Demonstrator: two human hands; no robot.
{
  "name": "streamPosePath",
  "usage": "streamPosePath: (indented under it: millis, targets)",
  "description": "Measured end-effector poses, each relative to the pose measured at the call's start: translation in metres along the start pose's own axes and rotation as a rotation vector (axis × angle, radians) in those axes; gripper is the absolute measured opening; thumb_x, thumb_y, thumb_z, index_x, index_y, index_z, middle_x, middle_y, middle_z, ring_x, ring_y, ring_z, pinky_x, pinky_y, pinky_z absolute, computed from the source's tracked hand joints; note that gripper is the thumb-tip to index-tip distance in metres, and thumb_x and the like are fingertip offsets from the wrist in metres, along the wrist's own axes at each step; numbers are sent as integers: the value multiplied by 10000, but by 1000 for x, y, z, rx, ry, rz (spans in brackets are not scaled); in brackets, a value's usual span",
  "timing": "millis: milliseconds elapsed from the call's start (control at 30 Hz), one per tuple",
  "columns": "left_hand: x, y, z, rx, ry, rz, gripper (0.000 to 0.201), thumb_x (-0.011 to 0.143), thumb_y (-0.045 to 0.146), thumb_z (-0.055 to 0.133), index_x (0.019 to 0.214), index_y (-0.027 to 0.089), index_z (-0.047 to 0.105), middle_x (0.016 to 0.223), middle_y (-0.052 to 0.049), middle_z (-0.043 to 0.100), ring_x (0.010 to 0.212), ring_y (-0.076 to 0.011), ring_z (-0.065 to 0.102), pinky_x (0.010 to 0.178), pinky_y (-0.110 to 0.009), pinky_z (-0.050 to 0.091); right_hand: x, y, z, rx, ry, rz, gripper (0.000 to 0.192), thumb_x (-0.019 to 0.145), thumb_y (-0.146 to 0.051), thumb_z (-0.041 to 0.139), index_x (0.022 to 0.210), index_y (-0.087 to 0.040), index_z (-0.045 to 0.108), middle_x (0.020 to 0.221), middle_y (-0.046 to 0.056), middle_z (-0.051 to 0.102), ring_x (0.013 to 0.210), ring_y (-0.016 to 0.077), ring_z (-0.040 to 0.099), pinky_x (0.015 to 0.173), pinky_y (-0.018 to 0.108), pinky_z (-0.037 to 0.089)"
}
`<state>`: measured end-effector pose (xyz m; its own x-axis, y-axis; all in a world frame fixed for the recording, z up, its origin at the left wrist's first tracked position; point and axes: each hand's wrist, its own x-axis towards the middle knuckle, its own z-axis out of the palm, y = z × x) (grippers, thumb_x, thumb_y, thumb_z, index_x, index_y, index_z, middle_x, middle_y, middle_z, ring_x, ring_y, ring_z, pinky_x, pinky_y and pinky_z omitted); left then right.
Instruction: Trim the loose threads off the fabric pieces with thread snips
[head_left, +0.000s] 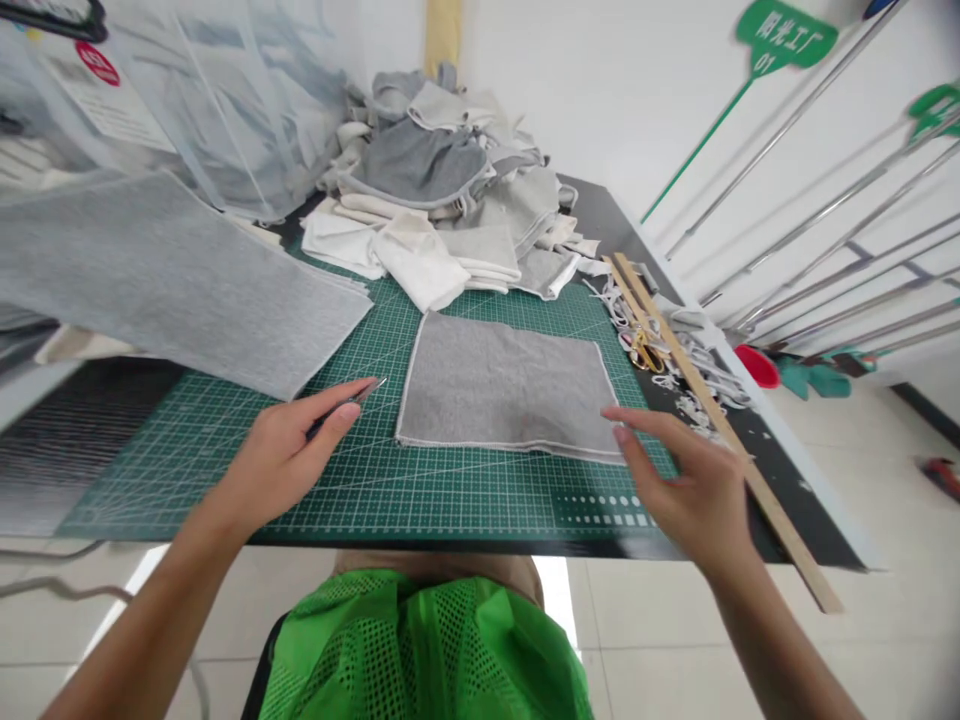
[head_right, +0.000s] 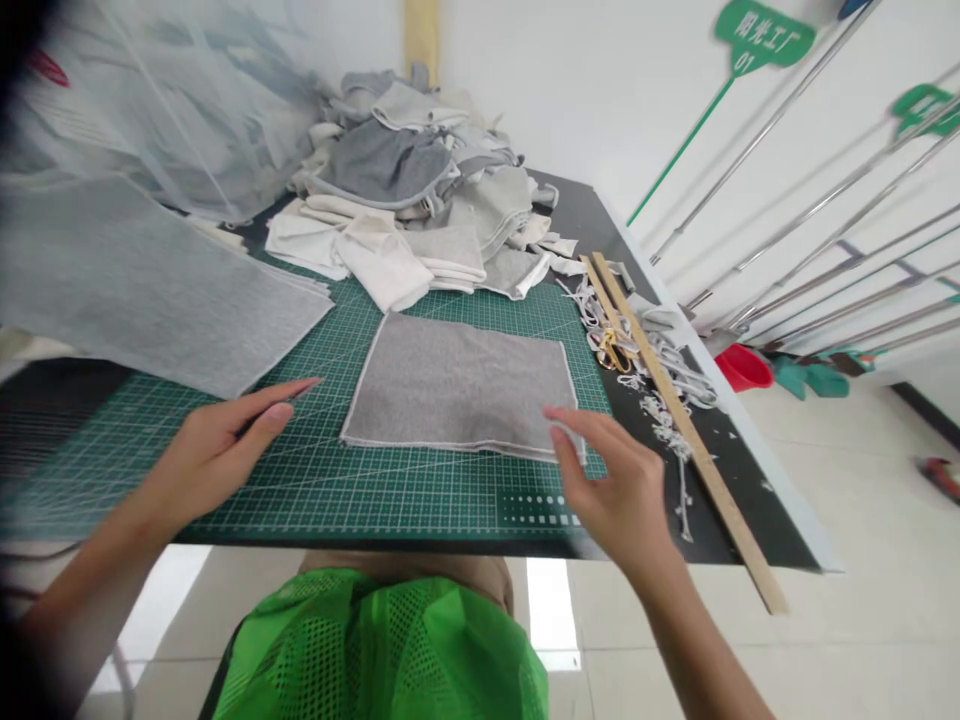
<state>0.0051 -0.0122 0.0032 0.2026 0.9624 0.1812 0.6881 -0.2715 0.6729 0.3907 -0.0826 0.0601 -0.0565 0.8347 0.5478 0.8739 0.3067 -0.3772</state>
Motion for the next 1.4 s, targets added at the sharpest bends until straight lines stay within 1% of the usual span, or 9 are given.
streamPosePath:
  millis: [133, 233, 467, 567, 700, 1100, 1233, 1300, 1400]
  targets:
    - [-8, 4, 2, -33, -7, -20, 545, 1016, 551, 384, 1381, 221, 618, 913, -24, 749, 713, -151, 639, 702, -271, 532, 8, -42, 47, 273, -131, -130, 225, 918, -143, 643, 1105, -227, 734, 1035, 60, 780, 963, 205, 728, 881, 363, 582]
    - [-12, 3, 5, -128, 32, -76, 546, 1023, 532, 394, 1399, 195, 601, 676, 22, 575, 558, -122, 484, 554, -240, 431, 22, -63, 81, 368, -254, -203, 183, 917, -218, 682, 1092, -222, 736, 1047, 67, 764, 972, 222, 705, 911, 405, 562]
    - [-13, 5, 5, -160, 50, -89, 516, 1020, 517, 422, 1370, 197, 627, 692, 20, 552, 594, -126, 500, 557, -233, 424, 55, -80, 135, 393, -523, -341, 254, 891, -305, 745, 1096, -156, 743, 1078, 94, 706, 1027, 235, 639, 950, 405, 522]
    - [-12, 8, 3, -158, 29, -88, 499, 1020, 516, 423, 1369, 226, 629, 702, 23, 595, 572, -122, 501, 554, -237, 422, 59, -79, 143, 404, -558, -368, 127, 937, -238, 678, 1014, -178, 759, 1026, 73, 699, 988, 213, 625, 924, 379, 511]
    - [-11, 10, 2, -154, 23, -73, 486, 1023, 499, 423, 1362, 222, 634, 677, 26, 611, 557, -122, 516, 552, -244, 425, 57, -75, 147, 424, -509, -347, 172, 951, -126, 593, 941, -171, 758, 962, 62, 694, 919, 195, 610, 882, 359, 498]
    - [-10, 13, 1, -80, 55, -20, 452, 1030, 456, 432, 1330, 205, 658, 523, 47, 545, 619, -171, 638, 601, -285, 510, 56, -75, 145, 570, -540, -322, 51, 891, -251, 729, 917, -212, 750, 983, 45, 685, 942, 202, 612, 892, 376, 496]
    - [-11, 12, 2, -70, 47, 26, 411, 1033, 422, 450, 1322, 217, 659, 890, -16, 774, 899, -190, 731, 806, -323, 580, 54, -76, 148, 526, -540, -333, 74, 919, -223, 682, 905, -210, 753, 957, 51, 685, 925, 210, 602, 884, 389, 488]
    - [-12, 10, 2, -74, 27, 64, 376, 1025, 397, 484, 1317, 235, 658, 1171, -36, 763, 1035, -191, 725, 915, -335, 571, 54, -76, 149, 530, -529, -331, 113, 932, -191, 649, 882, -206, 749, 938, 49, 688, 904, 204, 601, 872, 382, 486]
    - [-15, 8, 2, -80, 7, 120, 345, 1006, 357, 539, 1314, 252, 653, 1253, -28, 738, 1092, -183, 717, 963, -329, 560, 56, -77, 149, 569, -518, -312, 109, 909, -153, 661, 848, -200, 738, 912, 41, 698, 874, 191, 605, 854, 370, 488]
